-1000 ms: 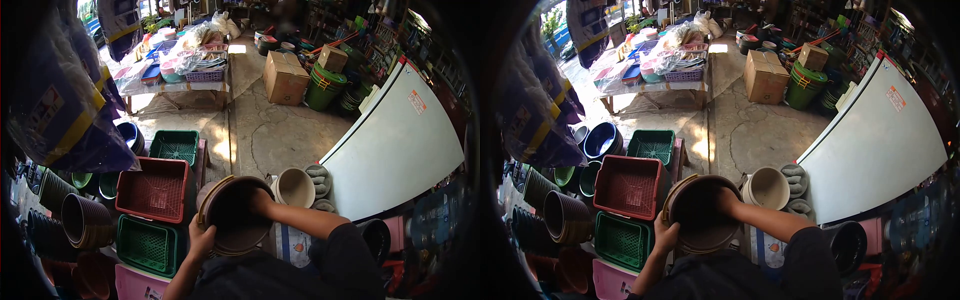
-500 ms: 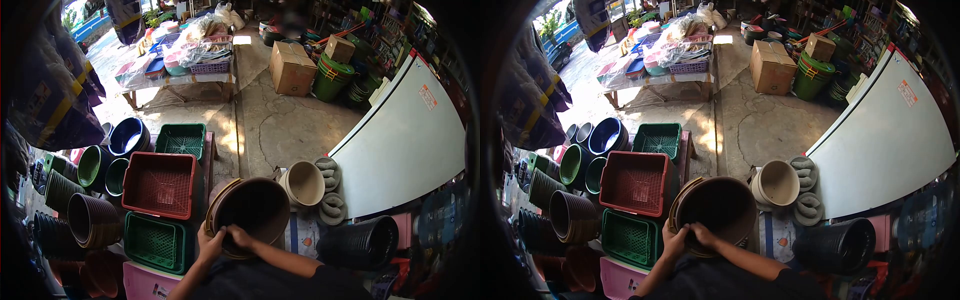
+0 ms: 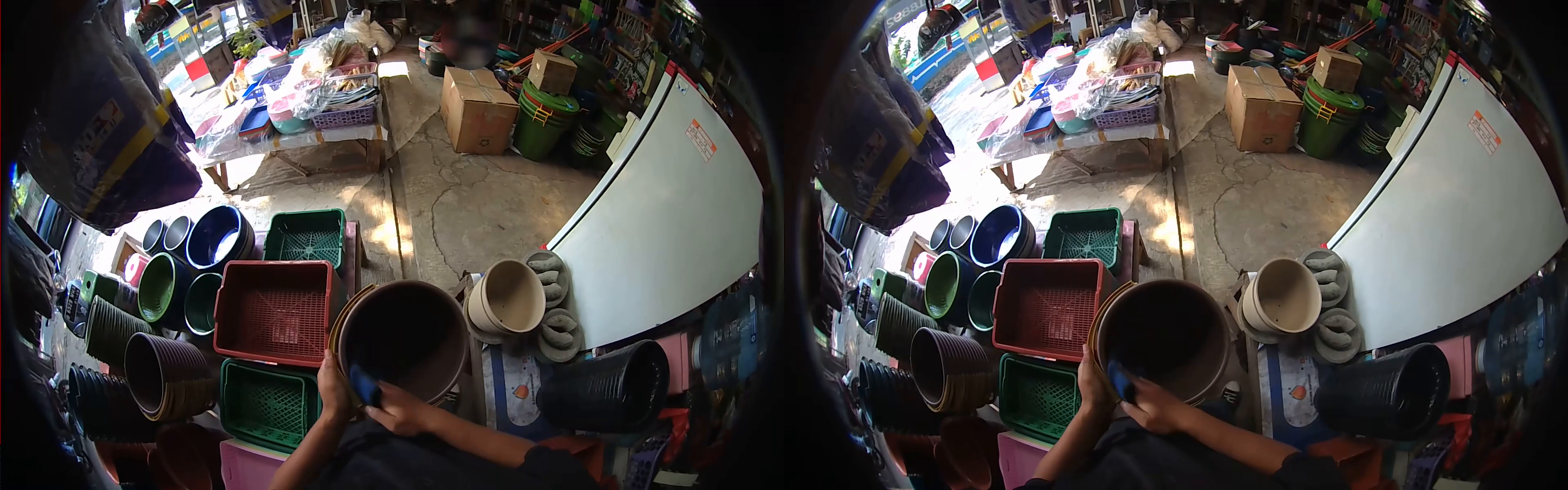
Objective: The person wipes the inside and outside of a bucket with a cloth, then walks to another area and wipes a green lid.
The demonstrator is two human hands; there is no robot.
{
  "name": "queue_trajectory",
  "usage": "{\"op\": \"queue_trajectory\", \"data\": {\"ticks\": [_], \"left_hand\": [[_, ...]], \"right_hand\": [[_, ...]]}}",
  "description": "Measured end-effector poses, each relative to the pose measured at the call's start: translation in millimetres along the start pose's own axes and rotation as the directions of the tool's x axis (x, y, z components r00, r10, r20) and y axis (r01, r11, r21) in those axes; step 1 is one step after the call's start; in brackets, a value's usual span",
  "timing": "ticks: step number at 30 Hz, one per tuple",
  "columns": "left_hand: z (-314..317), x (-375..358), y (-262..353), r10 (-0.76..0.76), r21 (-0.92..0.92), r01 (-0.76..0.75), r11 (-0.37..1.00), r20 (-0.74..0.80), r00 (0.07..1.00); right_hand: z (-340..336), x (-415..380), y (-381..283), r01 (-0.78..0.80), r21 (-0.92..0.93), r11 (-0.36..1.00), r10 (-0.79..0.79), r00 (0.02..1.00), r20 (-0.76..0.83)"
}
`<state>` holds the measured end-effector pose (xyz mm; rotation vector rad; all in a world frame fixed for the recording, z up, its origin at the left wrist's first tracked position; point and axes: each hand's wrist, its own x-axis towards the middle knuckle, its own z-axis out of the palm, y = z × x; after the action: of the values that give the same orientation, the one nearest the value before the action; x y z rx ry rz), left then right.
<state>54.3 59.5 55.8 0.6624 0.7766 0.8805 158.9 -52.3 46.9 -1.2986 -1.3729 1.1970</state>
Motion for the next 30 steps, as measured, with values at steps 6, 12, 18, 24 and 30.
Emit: {"op": "queue_trajectory", "data": {"ticks": [6, 12, 18, 24, 30], "left_hand": [[-23, 15, -3, 0.02, 0.167, -0.031, 0.985, 0.065, 0.998], [6, 11, -17, 0.032, 0.183, -0.052, 0.982, 0.108, 0.994], [37, -2, -34, -0.026, 0.157, 0.009, 0.988, 0.112, 0.993], [38, 7, -75, -0.011, 0.22, -0.023, 0.975, 0.152, 0.988], [72, 5, -63, -0.088, -0.032, 0.092, 0.995, 0.125, 0.988]], "right_hand": [[-52, -55, -2, -0.165, -0.784, 0.598, 0.323, 0.945, 0.047], [-131, -78, -4, -0.317, -0.915, 0.249, 0.096, 0.948, -0.302], [-186, -45, -13, -0.388, -0.832, 0.397, -0.217, 0.841, -0.496], [-185, 5, -29, -0.047, -0.892, 0.449, -0.288, 0.938, -0.194], [-137, 3, -14, 0.304, -0.774, 0.555, -0.303, 0.941, 0.152]]}}
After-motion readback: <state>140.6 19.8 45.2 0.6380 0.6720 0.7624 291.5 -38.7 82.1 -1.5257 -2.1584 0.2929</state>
